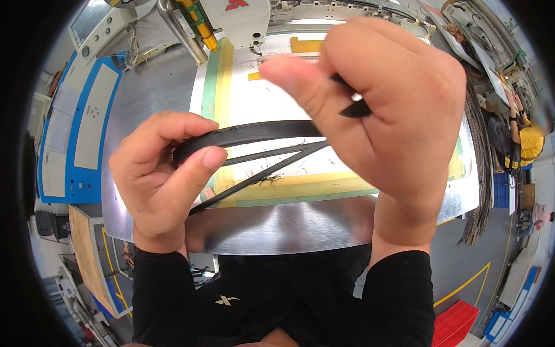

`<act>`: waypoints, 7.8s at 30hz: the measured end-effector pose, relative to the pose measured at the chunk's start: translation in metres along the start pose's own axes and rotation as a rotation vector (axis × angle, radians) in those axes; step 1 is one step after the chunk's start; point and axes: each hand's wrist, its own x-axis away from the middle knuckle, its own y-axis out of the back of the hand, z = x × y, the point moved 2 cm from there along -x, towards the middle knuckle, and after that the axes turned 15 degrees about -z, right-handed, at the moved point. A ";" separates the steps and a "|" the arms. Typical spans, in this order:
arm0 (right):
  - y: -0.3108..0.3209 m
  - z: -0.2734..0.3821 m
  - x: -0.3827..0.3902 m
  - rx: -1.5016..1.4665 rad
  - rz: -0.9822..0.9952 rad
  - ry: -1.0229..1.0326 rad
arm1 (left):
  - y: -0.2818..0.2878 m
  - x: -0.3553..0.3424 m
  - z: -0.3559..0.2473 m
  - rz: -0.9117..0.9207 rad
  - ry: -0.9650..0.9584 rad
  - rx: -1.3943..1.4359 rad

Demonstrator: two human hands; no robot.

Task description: Trimming excess material from straps and sewing them onto a base textile using an industrial sewing machine.

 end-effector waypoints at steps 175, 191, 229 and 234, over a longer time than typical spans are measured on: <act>-0.031 0.004 0.005 -0.390 0.105 0.154 | -0.006 0.002 0.002 0.075 -0.167 -0.101; -0.028 0.006 0.006 -0.413 0.203 0.131 | -0.012 0.006 0.005 0.016 -0.058 0.086; -0.031 0.017 0.010 -0.349 0.178 0.136 | -0.014 0.006 0.011 0.147 -0.194 0.083; -0.032 0.018 0.013 -0.321 0.266 0.098 | -0.016 0.005 0.008 0.112 -0.202 0.097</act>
